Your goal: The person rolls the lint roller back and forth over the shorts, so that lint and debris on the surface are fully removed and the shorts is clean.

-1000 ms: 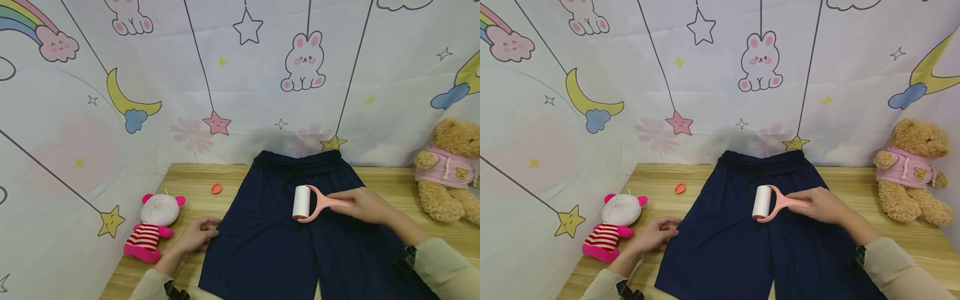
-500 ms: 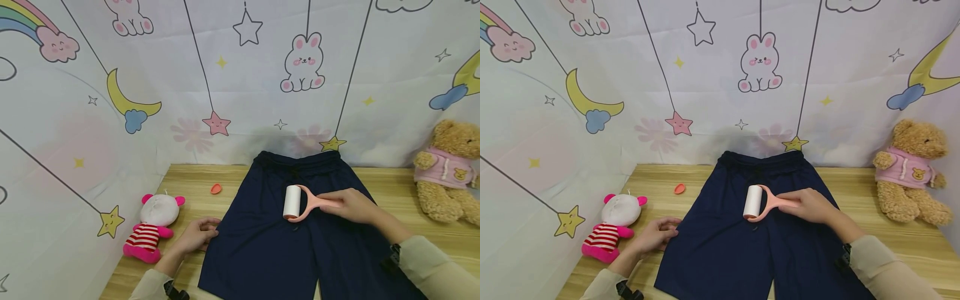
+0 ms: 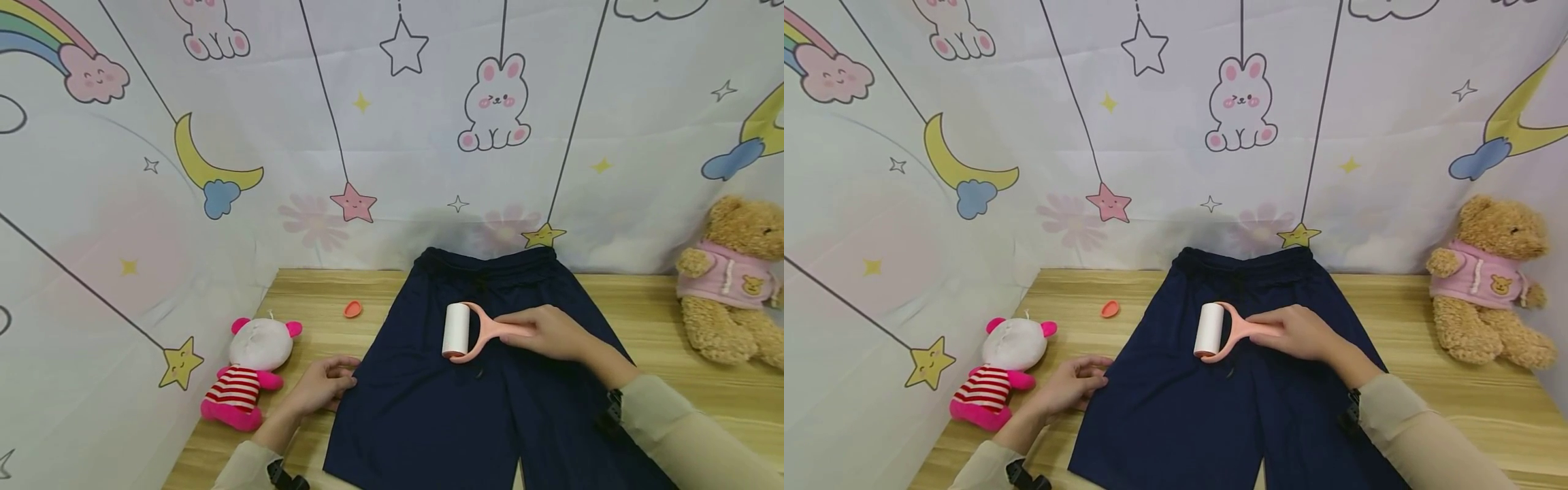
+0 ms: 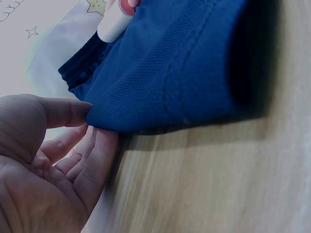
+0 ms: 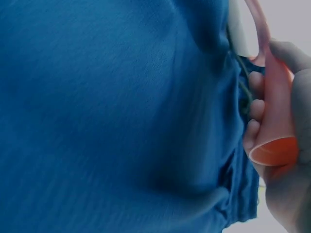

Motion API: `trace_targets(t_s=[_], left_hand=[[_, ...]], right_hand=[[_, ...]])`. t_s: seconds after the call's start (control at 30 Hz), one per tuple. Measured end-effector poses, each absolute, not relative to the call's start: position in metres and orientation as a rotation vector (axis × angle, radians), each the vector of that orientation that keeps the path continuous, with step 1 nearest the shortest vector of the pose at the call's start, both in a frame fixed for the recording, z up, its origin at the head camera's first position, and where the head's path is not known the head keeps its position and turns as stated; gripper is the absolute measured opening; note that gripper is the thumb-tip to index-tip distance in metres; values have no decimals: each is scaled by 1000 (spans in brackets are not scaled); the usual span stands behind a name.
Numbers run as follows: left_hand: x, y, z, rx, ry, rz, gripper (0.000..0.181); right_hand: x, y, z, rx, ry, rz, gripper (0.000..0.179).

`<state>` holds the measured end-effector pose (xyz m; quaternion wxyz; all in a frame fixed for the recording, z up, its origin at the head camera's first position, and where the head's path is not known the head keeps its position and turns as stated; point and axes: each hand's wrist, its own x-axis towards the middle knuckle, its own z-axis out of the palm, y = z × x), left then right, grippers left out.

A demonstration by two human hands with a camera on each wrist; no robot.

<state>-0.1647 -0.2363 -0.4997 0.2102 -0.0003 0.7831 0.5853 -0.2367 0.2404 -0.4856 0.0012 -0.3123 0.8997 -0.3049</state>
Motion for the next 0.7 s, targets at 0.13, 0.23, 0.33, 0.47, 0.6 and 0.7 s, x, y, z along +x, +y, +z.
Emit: trace_targets(t_s=[0.13,0.23,0.33,0.47,0.6,0.7], left_hand=[[-165,-237,-500,-3,2176,1625,41],[-165,-237,-501,-5,2166,1629,41],[-165,-238,-501,-10,2154,1637,41],[-165,-238,-501,-12,2147,1642,42],[-164,-237,-500,-7,2161,1637,42],[-164,-237,-500,-12,2171,1634,42]], right_hand=[[-239,228,-488,-937,2805,-980,42],[-240,218,-490,-903,2790,-1006,43],[-240,206,-491,-890,2780,-1028,43],[-240,189,-490,-914,2776,-1044,43],[-242,175,-489,-953,2768,-1048,42],[-244,165,-489,-975,2762,-1050,42]])
